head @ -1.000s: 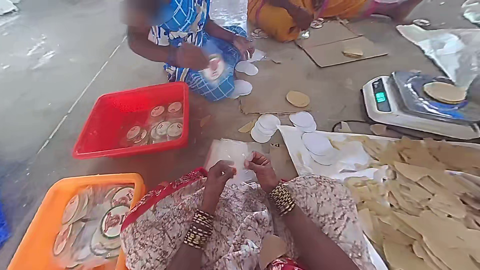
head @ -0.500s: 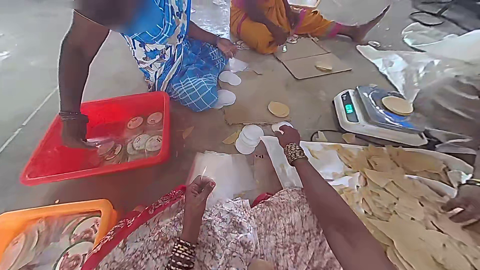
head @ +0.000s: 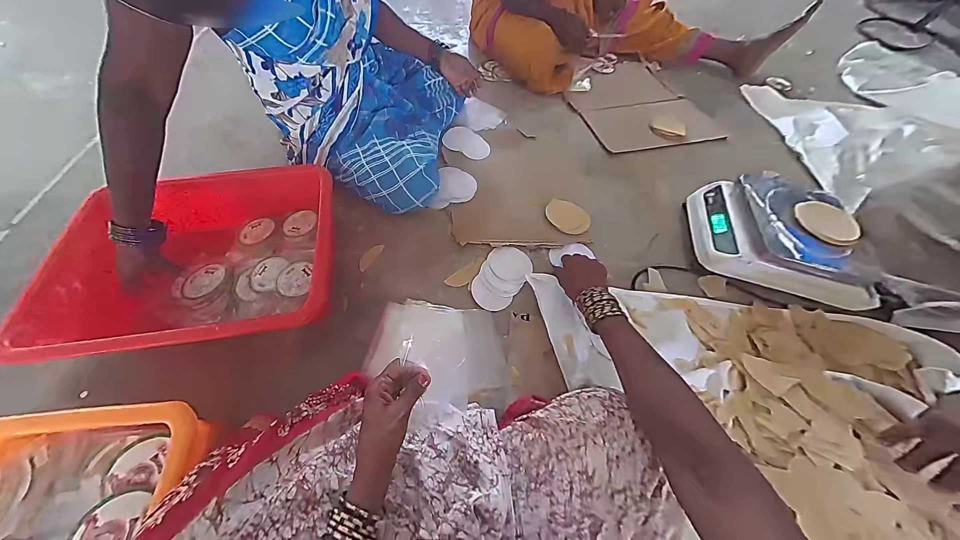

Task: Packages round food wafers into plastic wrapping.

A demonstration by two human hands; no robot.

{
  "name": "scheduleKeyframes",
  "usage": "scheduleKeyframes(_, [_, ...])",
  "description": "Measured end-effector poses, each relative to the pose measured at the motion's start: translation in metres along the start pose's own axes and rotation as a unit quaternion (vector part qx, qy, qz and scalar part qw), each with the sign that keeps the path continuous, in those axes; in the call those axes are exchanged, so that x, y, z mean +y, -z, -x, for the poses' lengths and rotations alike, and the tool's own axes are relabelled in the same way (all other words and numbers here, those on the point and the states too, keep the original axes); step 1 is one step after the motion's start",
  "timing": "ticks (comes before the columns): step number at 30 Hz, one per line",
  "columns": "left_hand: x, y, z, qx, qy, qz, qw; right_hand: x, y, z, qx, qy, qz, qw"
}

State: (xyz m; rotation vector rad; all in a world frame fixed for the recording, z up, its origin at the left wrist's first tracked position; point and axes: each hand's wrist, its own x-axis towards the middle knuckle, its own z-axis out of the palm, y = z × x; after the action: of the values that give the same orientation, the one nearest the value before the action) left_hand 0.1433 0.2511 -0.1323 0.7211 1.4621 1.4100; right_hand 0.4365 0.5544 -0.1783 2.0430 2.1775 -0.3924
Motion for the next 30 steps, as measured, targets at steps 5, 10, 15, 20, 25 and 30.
scheduleKeyframes(5, [0.000, 0.002, 0.001, 0.005, -0.008, 0.003, 1.000, -0.013, 0.003, 0.004, -0.021, -0.038, 0.052, 0.998])
scheduleKeyframes(10, [0.000, 0.001, 0.000, 0.002, -0.007, 0.009, 1.000, 0.006, 0.024, 0.013, 0.023, -0.074, -0.071, 0.994])
scheduleKeyframes(15, [0.000, 0.001, 0.000, 0.001, -0.011, 0.000, 1.000, 0.037, 0.031, 0.021, 0.106, -0.061, -0.192, 0.974])
scheduleKeyframes(20, [0.000, 0.000, 0.000, 0.005, -0.008, 0.009, 1.000, 0.058, 0.034, 0.016, 0.150, -0.089, -0.321, 0.931])
scheduleKeyframes(25, [-0.001, 0.000, 0.000, 0.006, -0.002, 0.016, 1.000, 0.062, 0.038, 0.003, 0.143, -0.119, -0.408, 0.894])
scheduleKeyframes(30, [-0.005, 0.001, 0.000, 0.010, 0.004, 0.017, 1.000, 0.038, 0.053, -0.030, 0.170, -0.146, -0.520, 0.824])
